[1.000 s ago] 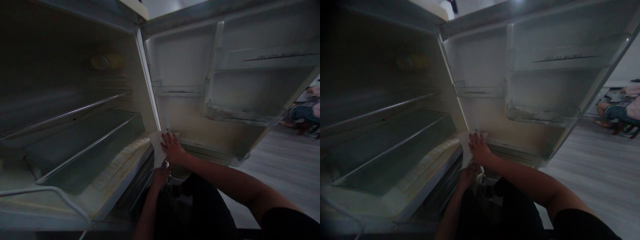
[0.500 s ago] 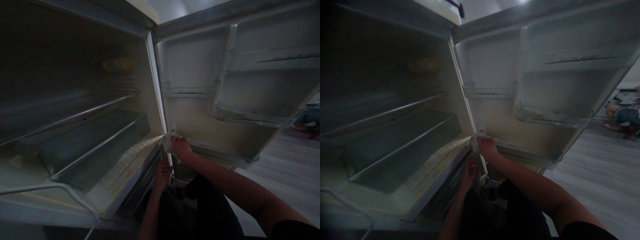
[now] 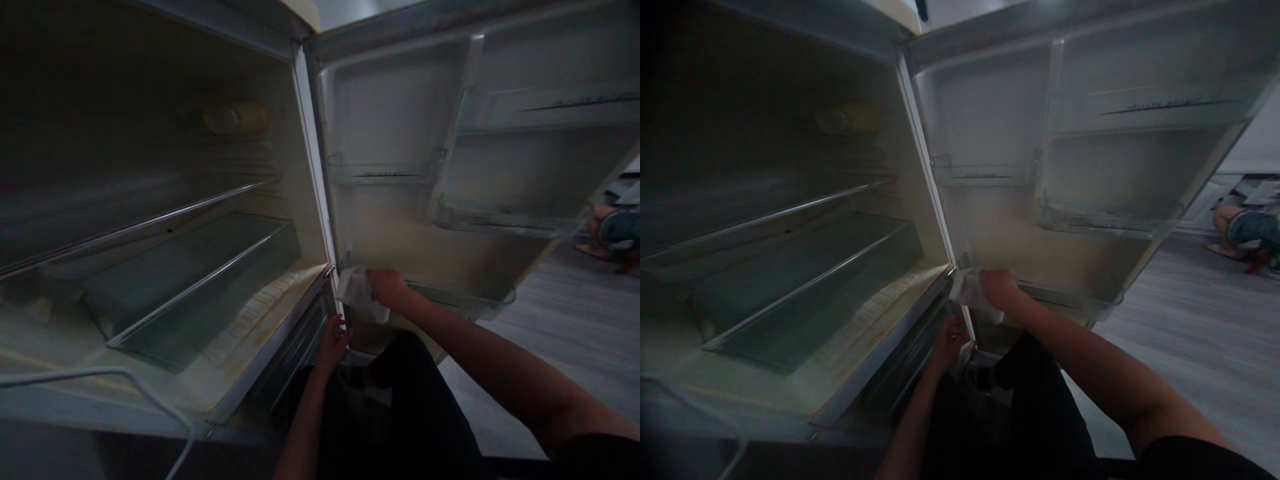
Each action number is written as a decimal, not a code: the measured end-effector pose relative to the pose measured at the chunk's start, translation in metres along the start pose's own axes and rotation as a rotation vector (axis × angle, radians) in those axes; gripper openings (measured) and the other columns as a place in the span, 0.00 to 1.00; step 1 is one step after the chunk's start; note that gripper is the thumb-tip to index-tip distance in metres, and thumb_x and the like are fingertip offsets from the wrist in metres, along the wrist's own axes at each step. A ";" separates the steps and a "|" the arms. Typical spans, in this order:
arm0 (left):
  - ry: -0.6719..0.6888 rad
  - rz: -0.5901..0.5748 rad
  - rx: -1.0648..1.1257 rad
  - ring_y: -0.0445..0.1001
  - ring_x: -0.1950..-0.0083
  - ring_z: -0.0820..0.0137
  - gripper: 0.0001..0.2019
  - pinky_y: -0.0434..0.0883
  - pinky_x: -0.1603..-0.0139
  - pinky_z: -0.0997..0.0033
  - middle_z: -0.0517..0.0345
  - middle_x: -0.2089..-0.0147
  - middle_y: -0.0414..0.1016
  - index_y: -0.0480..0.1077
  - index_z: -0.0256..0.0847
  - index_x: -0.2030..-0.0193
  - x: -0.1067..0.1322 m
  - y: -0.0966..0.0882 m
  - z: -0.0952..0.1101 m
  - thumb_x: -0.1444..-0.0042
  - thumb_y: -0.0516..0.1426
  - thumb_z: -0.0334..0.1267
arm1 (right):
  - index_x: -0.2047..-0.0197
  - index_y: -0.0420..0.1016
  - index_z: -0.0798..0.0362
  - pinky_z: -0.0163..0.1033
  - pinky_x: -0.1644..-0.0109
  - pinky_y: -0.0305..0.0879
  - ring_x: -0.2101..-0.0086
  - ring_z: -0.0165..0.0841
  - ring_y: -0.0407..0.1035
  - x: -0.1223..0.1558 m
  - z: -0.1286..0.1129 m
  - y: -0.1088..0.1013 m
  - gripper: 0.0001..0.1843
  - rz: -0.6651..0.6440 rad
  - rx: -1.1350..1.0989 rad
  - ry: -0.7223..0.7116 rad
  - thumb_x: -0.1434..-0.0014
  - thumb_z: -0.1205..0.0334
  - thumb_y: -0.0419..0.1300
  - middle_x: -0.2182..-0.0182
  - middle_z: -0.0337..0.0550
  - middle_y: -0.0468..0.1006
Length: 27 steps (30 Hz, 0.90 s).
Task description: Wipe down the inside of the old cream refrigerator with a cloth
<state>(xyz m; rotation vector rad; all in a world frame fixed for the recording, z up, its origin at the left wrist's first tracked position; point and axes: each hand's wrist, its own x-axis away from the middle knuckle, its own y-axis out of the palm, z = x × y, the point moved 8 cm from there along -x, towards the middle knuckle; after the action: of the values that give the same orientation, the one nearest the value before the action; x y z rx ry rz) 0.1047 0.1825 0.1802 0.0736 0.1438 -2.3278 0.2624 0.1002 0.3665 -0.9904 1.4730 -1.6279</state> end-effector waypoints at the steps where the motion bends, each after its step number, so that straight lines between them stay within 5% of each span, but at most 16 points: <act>1: -0.004 0.004 0.002 0.79 0.58 0.64 0.29 0.77 0.59 0.62 0.48 0.48 0.78 0.69 0.42 0.44 -0.001 0.000 -0.002 0.49 0.68 0.53 | 0.42 0.77 0.62 0.51 0.45 0.75 0.46 0.54 0.78 0.005 0.015 0.002 0.23 -0.029 0.004 0.016 0.38 0.64 0.69 0.48 0.66 0.81; 5: -0.001 -0.013 0.016 0.78 0.57 0.65 0.28 0.76 0.62 0.65 0.48 0.47 0.77 0.69 0.44 0.43 -0.006 0.011 -0.004 0.45 0.66 0.54 | 0.42 0.80 0.62 0.50 0.42 0.73 0.43 0.54 0.76 0.019 0.067 0.012 0.28 -0.112 0.027 0.096 0.42 0.57 0.73 0.44 0.62 0.80; 9: 0.030 -0.089 0.021 0.79 0.57 0.66 0.27 0.76 0.58 0.65 0.49 0.48 0.78 0.71 0.44 0.44 -0.008 0.027 0.001 0.45 0.67 0.53 | 0.44 0.81 0.58 0.52 0.39 0.70 0.45 0.51 0.77 0.027 0.100 0.012 0.22 0.001 0.041 0.217 0.39 0.58 0.71 0.47 0.60 0.82; 15: 0.027 -0.077 -0.031 0.79 0.55 0.65 0.25 0.76 0.56 0.64 0.47 0.48 0.79 0.71 0.42 0.44 -0.005 0.013 -0.005 0.42 0.64 0.54 | 0.42 0.80 0.54 0.57 0.27 0.54 0.44 0.47 0.77 0.028 0.110 0.016 0.20 0.131 -0.007 0.103 0.34 0.56 0.66 0.48 0.53 0.83; 19: 0.044 -0.050 -0.075 0.79 0.47 0.60 0.24 0.77 0.53 0.61 0.45 0.45 0.78 0.70 0.43 0.42 -0.004 0.009 -0.002 0.40 0.63 0.53 | 0.37 0.78 0.51 0.61 0.24 0.47 0.42 0.45 0.75 0.031 0.115 0.020 0.23 0.218 -0.065 0.015 0.35 0.65 0.61 0.44 0.50 0.82; 23: 0.360 0.034 -0.278 0.71 0.33 0.57 0.23 0.74 0.38 0.52 0.43 0.35 0.71 0.67 0.45 0.36 -0.007 0.013 0.049 0.35 0.61 0.47 | 0.37 0.77 0.50 0.60 0.23 0.43 0.43 0.41 0.74 0.049 0.114 0.026 0.29 0.469 -0.136 -0.040 0.40 0.73 0.55 0.44 0.46 0.81; 27: 0.691 0.118 -0.480 0.64 0.26 0.55 0.25 0.65 0.27 0.44 0.41 0.29 0.64 0.62 0.45 0.31 -0.013 0.024 0.114 0.33 0.59 0.42 | 0.34 0.74 0.53 0.62 0.22 0.32 0.42 0.43 0.71 0.078 0.115 0.037 0.34 0.789 -0.056 0.075 0.43 0.75 0.53 0.45 0.49 0.80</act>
<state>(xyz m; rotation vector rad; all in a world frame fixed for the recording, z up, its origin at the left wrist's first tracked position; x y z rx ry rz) 0.1298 0.1605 0.2929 0.6220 1.0012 -2.0008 0.3303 -0.0241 0.3420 -0.2884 1.6731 -1.0521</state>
